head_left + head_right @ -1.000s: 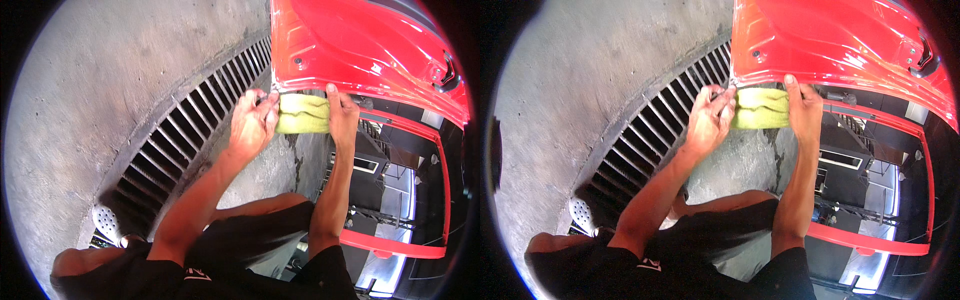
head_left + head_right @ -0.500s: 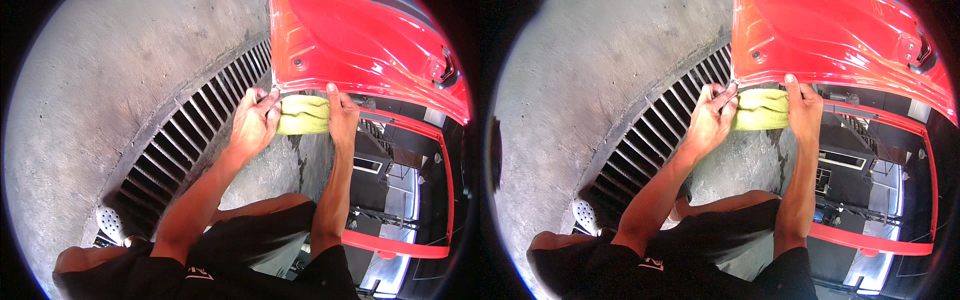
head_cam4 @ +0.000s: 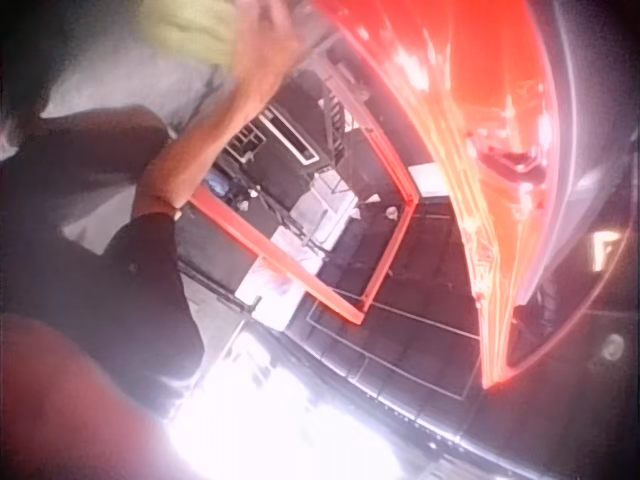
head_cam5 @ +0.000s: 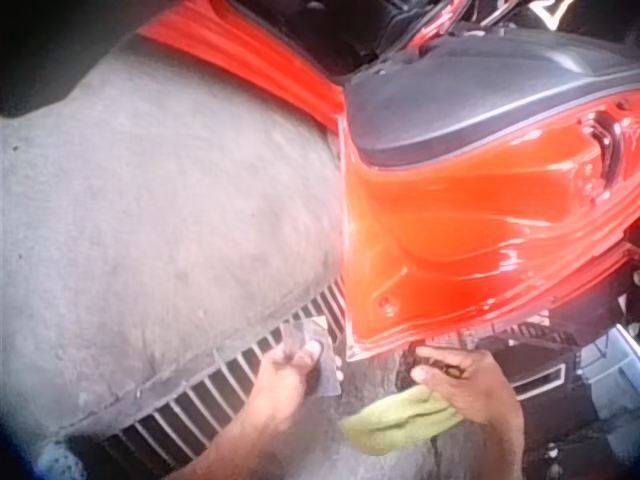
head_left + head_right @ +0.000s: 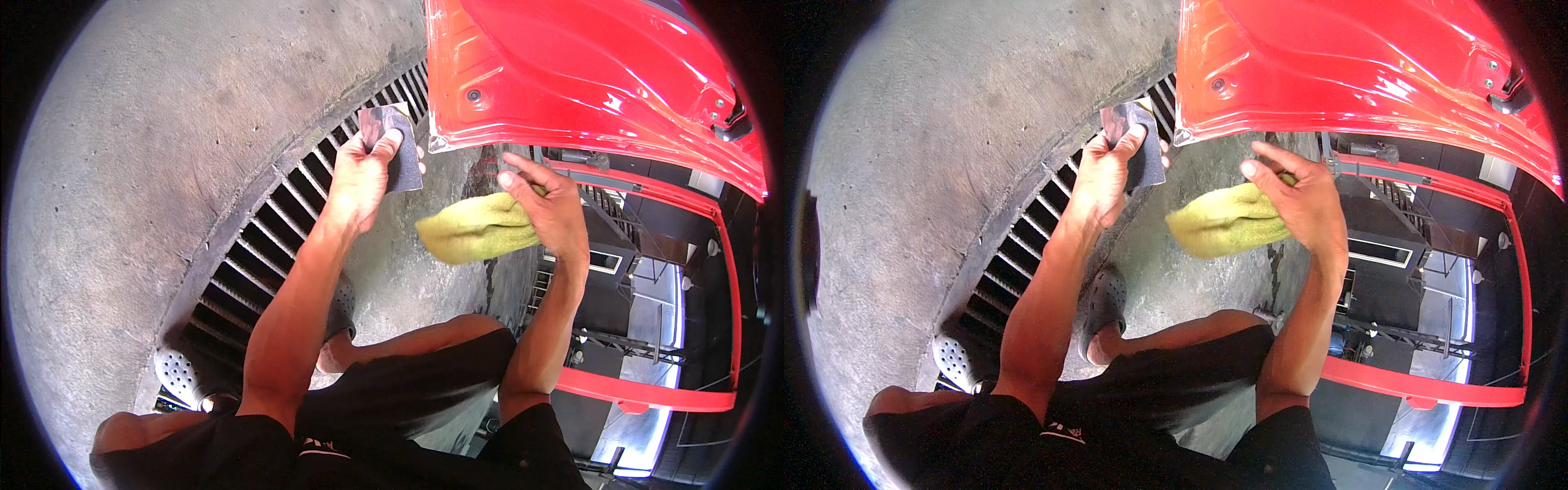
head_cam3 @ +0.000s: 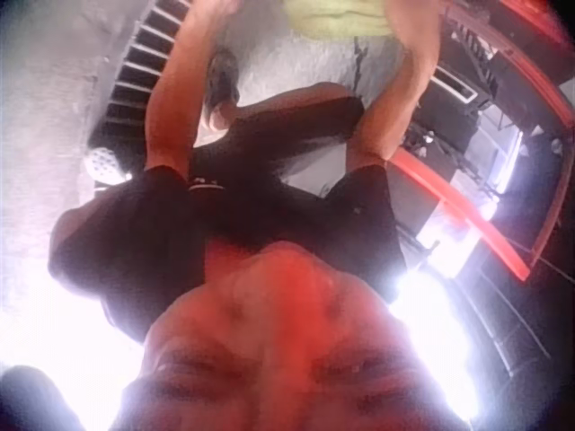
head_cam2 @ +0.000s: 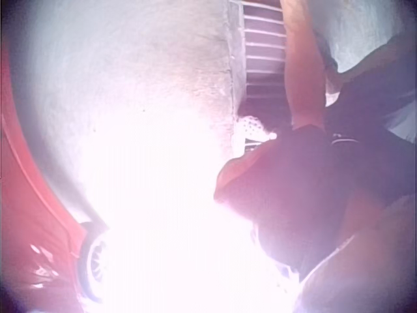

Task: The person uses a scraper to remove paint from the edge of a red car door. They repeatedly scrape the surface and wipe away residue with a yellow cloth.

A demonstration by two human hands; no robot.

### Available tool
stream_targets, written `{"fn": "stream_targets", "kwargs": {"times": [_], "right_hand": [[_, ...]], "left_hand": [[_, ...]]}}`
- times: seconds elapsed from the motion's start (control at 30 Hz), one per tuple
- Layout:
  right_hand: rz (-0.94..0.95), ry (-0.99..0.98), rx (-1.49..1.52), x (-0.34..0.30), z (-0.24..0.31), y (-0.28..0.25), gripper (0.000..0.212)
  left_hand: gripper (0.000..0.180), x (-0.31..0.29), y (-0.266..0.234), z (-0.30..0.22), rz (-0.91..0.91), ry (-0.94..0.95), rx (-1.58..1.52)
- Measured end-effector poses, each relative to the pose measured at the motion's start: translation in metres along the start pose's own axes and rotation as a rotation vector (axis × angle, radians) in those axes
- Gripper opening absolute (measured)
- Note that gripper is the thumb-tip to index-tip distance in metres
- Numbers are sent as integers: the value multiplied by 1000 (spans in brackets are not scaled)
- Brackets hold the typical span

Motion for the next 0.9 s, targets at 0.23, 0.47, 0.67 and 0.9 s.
{"fn": "stream_targets", "kwargs": {"times": [0.23, 0.47, 0.67, 0.9], "right_hand": [[-132, -115, 84, 20, 3, 17, 43], [-297, -121, 107, 39, 3, 18, 40], [-265, -52, 126, 39, 3, 16, 32], [-216, -110, 62, 31, -1, 23, 32]], "left_hand": [[17, -6, 29, 22, -216, 47, 10], [24, 16, 29, 32, -330, 409, 530], [28, 13, 29, 49, -241, 595, 532], [31, 56, -15, -15, -341, 213, 230]]}}
Point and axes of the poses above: each hand's wrist, its own x-axis towards the middle knuckle, its own y-axis out of the palm, z = x × y, the point moved 5 cm from there along x, towards the middle knuckle, and after that the axes turned 12 degrees about -x, right-handed, at the moved point
